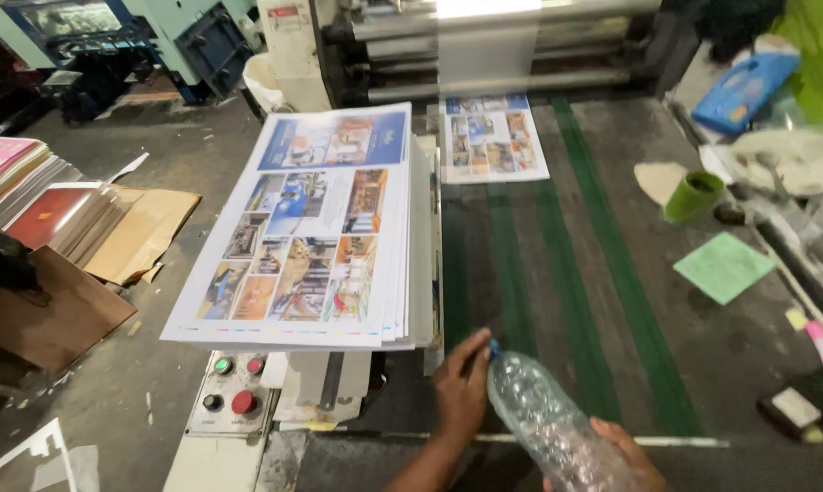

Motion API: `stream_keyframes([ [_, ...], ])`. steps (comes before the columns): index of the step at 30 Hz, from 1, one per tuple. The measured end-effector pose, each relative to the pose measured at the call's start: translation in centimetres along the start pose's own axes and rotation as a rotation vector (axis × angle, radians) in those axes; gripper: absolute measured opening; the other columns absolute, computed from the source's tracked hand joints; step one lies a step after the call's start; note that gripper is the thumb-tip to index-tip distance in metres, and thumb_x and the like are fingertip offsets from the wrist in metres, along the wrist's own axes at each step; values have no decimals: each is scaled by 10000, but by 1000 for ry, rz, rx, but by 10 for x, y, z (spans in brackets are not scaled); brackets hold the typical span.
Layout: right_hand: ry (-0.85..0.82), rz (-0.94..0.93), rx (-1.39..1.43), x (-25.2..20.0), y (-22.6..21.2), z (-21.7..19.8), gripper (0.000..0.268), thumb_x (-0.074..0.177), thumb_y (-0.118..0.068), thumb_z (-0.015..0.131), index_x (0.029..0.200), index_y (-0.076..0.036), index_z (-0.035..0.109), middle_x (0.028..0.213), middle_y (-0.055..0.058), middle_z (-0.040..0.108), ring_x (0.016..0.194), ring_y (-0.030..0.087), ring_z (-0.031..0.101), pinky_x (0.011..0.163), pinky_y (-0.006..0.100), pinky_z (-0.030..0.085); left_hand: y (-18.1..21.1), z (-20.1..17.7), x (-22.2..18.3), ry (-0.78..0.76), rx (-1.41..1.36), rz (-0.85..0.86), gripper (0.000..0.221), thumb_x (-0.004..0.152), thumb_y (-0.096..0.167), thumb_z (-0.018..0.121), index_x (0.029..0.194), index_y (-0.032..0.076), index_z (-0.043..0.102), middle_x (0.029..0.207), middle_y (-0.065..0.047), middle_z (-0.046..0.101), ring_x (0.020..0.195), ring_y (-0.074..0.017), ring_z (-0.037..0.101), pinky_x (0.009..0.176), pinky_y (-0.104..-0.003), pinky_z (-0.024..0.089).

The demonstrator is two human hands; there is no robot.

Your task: Manually organizing and stacking printed brochure sheets from a production line.

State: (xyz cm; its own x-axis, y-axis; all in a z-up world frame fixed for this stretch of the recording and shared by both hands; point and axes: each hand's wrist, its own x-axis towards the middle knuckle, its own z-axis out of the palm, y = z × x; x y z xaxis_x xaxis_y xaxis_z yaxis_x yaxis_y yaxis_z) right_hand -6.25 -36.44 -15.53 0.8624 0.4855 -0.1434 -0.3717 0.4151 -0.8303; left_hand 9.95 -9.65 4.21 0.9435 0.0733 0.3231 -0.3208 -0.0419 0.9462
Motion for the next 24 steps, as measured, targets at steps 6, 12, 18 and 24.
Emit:
stream_keyframes([
  [6, -66, 212, 468, 21, -140, 114, 661, 972, -456, 456, 1431, 18, 420, 1117, 348, 686, 873, 433, 744, 736, 505, 627, 2, 0, 0, -121, 49, -109, 200, 955, 53, 723, 1145, 63, 783, 1112, -95, 812, 1012, -180, 761, 904, -308, 588],
  [12, -177, 98, 479, 18, -106, 82, 687, 1045, -433, 466, 1531, 48, 394, 1306, 314, 628, 1076, 392, 701, 922, 496, 608, 25, 2, 0, -87, -17, 169, 234, 983, -18, 667, 1209, 11, 722, 1206, -120, 760, 1106, -180, 727, 977, -315, 577],
  [18, 33, -205, -70, 0, -172, 100, 826, 954, -433, 612, 1619, -72, 280, 1676, 157, 361, 1279, 347, 595, 1037, 456, 580, 61, 7, -6, -87, -74, 112, 249, 994, -7, 657, 1236, -47, 700, 1222, -172, 745, 1123, -235, 730, 988, -360, 593],
  [24, 375, -614, -224, -35, -264, 70, 1022, 846, -332, 798, 1651, -136, 199, 1520, 152, 479, 1314, 307, 592, 982, 501, 601, 68, -12, -39, -195, -1, -21, 273, 964, -9, 654, 1230, -56, 700, 1219, -209, 752, 1148, -286, 746, 1001, -409, 612],
])
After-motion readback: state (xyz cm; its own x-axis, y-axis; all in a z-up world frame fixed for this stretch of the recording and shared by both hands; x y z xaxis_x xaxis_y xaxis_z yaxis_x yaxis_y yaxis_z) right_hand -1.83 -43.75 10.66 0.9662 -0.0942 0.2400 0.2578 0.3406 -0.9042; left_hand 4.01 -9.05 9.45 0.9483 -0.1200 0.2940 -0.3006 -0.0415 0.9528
